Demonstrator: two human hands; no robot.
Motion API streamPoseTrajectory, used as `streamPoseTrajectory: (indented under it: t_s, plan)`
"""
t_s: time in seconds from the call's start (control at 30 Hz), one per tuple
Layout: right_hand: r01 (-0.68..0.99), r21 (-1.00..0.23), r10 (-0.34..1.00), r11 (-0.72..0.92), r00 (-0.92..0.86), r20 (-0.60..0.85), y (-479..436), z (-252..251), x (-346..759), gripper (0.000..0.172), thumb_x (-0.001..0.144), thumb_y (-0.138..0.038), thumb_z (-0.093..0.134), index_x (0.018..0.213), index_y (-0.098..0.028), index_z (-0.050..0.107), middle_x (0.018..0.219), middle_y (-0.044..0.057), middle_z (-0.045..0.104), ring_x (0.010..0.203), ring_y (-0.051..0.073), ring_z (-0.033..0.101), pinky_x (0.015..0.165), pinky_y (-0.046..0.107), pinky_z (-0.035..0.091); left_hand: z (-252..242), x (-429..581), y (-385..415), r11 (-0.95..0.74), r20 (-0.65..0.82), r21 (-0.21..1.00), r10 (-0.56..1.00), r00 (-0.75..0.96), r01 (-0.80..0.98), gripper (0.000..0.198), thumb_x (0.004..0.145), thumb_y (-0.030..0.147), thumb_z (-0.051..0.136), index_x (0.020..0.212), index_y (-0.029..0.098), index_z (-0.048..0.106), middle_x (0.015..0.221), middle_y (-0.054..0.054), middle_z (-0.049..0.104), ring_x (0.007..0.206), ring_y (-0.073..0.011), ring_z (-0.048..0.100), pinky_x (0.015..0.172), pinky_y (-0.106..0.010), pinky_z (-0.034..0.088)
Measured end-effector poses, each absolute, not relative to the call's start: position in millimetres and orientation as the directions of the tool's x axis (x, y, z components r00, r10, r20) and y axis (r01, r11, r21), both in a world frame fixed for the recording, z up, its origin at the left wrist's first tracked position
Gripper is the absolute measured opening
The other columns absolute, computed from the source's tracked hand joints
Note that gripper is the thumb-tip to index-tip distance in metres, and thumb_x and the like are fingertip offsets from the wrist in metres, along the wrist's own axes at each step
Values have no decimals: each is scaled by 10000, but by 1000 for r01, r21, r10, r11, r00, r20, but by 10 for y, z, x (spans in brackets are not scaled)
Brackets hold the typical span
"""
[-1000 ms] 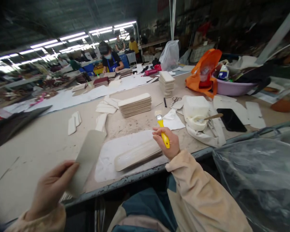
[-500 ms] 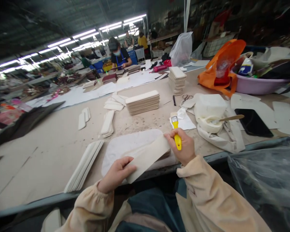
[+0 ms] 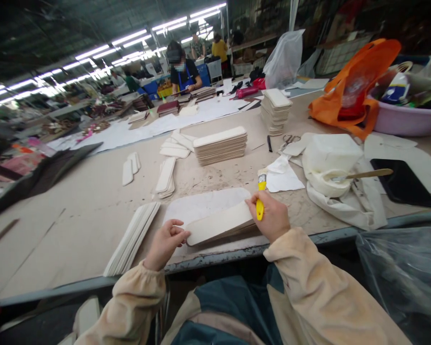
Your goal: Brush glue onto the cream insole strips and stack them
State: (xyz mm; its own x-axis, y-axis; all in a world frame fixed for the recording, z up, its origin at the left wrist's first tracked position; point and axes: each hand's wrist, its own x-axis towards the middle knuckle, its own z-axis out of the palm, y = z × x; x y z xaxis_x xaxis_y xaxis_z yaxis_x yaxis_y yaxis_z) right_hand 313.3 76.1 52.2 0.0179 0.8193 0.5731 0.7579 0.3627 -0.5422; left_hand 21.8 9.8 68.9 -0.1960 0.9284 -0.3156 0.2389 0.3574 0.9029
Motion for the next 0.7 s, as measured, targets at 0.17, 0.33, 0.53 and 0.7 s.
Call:
streamPoseTrajectory:
  t_s: [0.17,0.33,0.53,0.7]
  plan:
    - [787,-515,841,341,-11,541,815,419,3126,212,848,-398,602,746,-216,569,668,-9,621,579,143,579,570,244,399,625,158,179,355,-304,876,932,-199,326,388,630,327,726,911,191,495,537,60,614,461,-111,544,499,-232,405]
    - [822,-472,853,319,-32,521,842,361,3136,208,845,-403,596,745,-224,563,656,-12,605,578,148,565,550,248,373,576,145,201,358,-306,850,933,-192,386,364,635,323,718,899,192,505,543,49,626,467,-121,559,516,-245,411]
    - [838,-430,849,335,-70,524,852,334,3141,219,861,-402,574,742,-219,553,667,-6,602,589,146,560,544,248,356,549,131,227,342,-291,820,939,-181,459,350,648,344,706,907,191,527,554,46,626,482,-127,567,526,-251,408]
    - [853,-390,843,345,-100,528,845,351,3122,224,879,-394,556,739,-220,538,664,-5,594,601,147,556,547,253,340,567,128,242,330,-293,785,944,-154,524,320,660,357,686,898,191,551,561,39,624,509,-142,578,542,-259,405]
